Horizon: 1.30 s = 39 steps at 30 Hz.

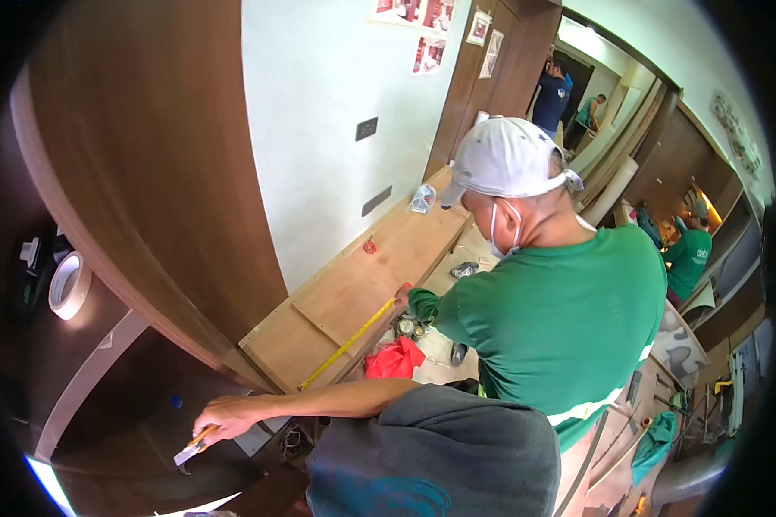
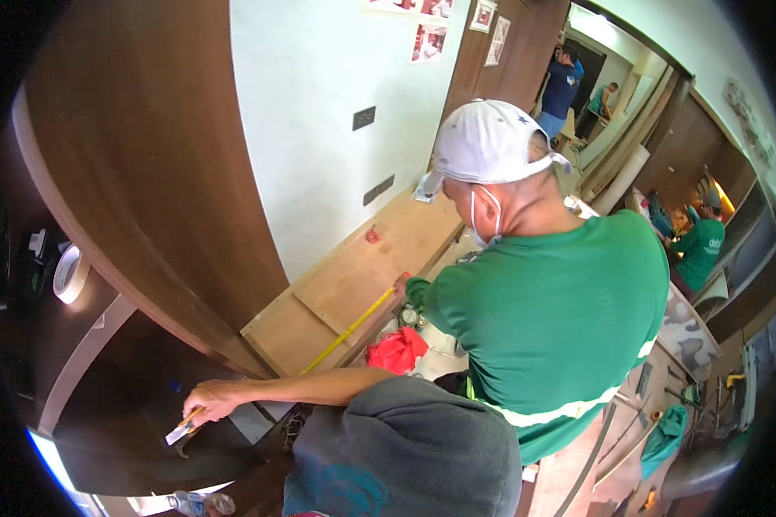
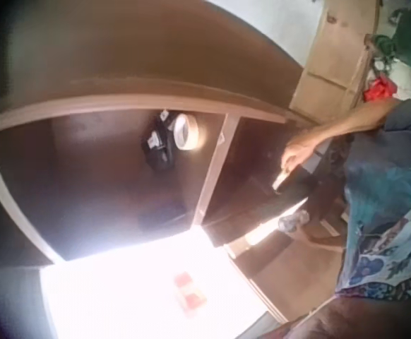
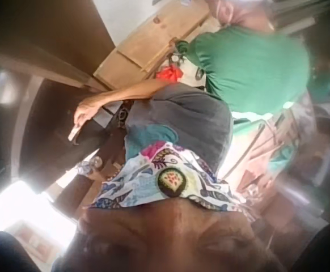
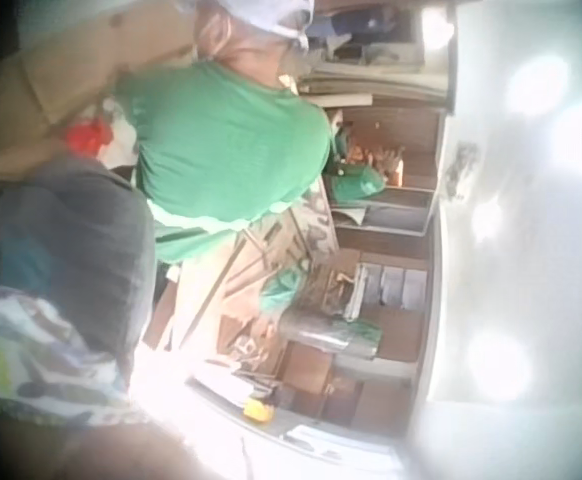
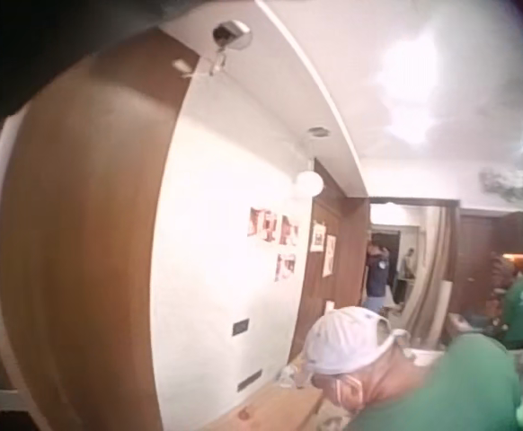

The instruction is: The person uses a utility knife to trim laminate strips, checks their fit against the edges of wooden cabinet shelves, and applies pressure with a cloth to secure the strips.

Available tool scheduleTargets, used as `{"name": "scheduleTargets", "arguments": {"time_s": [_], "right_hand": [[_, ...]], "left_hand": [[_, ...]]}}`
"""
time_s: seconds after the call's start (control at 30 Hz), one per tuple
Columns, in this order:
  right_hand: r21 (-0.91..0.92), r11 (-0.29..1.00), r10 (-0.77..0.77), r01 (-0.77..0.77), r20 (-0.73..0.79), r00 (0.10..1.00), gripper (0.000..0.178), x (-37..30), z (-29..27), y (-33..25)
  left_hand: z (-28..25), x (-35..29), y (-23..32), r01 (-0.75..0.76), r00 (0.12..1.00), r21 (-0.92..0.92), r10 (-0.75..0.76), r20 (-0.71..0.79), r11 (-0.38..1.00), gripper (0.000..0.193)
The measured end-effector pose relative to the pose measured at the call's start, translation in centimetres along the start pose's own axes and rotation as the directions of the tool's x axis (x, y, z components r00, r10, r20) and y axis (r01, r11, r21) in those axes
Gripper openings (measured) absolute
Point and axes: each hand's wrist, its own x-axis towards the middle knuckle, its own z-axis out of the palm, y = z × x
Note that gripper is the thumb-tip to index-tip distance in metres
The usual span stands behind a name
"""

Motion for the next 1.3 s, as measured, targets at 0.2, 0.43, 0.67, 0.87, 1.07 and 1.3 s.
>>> {"name": "scheduleTargets", "arguments": {"time_s": [0.2,0.43,0.67,0.87,1.07,1.3], "right_hand": [[0.304,0.946,0.107,-0.114,0.041,0.993,0.035,-3.6,0.1,-0.4],[0.389,0.911,0.120,-0.138,0.071,0.990,0.036,-4.3,-1.7,-3.4],[0.423,0.903,0.058,-0.074,0.050,0.997,0.037,-5.1,-3.7,-4.8],[0.437,0.895,0.070,-0.095,0.072,0.995,0.037,-5.9,-4.1,-5.0],[0.402,0.910,0.084,-0.101,0.061,0.995,0.038,-6.3,-4.9,-5.6],[0.387,0.919,0.070,-0.071,0.018,0.997,0.038,-6.8,-6.2,-4.8]], "left_hand": [[-0.6,-2.3,1.0,-0.044,0.997,-0.030,0.046,0.057,0.999,0.056],[-2.0,-4.7,1.6,-0.059,0.991,-0.060,0.066,0.113,0.996,0.053],[-4.0,-8.1,3.0,-0.034,0.997,-0.034,0.036,0.068,0.999,0.065],[-3.3,-7.6,1.6,-0.014,0.996,0.006,0.013,0.092,1.000,0.075],[-2.2,-6.1,-0.3,-0.030,0.985,-0.131,0.052,0.165,0.991,0.073],[0.6,-3.9,-1.1,0.107,0.965,-0.363,-0.009,0.262,0.926,0.063]]}}
